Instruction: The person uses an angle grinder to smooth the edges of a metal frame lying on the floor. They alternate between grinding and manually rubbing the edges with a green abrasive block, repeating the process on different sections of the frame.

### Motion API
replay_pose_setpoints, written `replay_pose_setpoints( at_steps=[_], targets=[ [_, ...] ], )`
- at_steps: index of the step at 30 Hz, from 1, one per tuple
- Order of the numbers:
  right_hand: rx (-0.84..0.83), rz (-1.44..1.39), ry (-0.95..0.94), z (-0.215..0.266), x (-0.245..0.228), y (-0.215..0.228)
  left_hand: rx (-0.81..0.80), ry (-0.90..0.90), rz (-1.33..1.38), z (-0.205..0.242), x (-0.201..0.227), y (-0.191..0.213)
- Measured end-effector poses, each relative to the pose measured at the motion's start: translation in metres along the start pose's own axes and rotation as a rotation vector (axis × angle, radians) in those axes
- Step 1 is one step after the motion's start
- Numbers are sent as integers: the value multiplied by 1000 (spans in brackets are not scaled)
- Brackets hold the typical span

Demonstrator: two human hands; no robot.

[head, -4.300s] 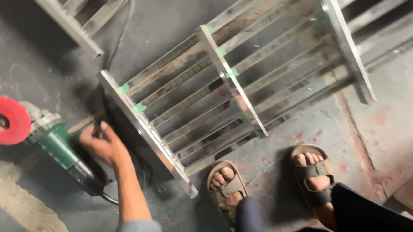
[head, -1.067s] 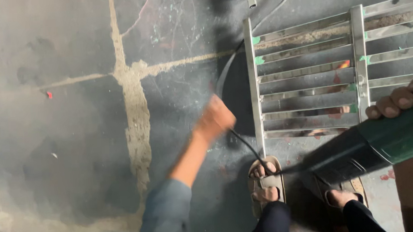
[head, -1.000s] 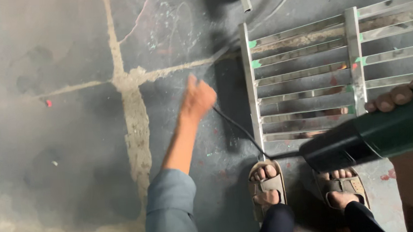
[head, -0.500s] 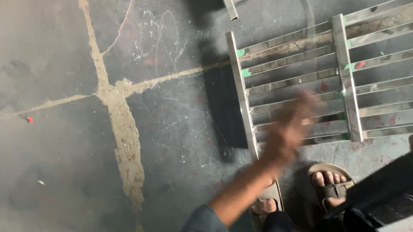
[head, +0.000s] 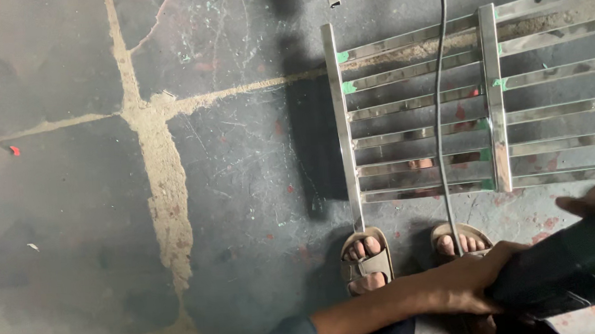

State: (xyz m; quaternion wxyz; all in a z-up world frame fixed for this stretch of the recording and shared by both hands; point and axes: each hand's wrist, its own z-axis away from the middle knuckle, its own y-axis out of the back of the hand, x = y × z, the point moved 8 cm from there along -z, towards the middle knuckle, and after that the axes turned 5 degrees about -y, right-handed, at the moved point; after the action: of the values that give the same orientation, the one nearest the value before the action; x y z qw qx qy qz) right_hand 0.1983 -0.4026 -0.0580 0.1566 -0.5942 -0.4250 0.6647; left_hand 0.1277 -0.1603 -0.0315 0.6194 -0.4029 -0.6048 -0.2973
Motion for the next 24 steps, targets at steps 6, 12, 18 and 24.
replay_pose_setpoints(
  at_steps=[6, 12, 18, 24],
  targets=[
    [39, -97, -20, -12, 9, -20, -66, 4, 99, 7, -28, 1],
    [133, -254, -72, -26, 28, 6, 45, -39, 55, -2, -47, -18],
    [666, 345, -198, -18, 11, -27, 136, -124, 256, -1, -56, -14],
    [484, 417, -276, -67, 24, -147, 51, -30, 552, -11, -46, -31]
  ],
)
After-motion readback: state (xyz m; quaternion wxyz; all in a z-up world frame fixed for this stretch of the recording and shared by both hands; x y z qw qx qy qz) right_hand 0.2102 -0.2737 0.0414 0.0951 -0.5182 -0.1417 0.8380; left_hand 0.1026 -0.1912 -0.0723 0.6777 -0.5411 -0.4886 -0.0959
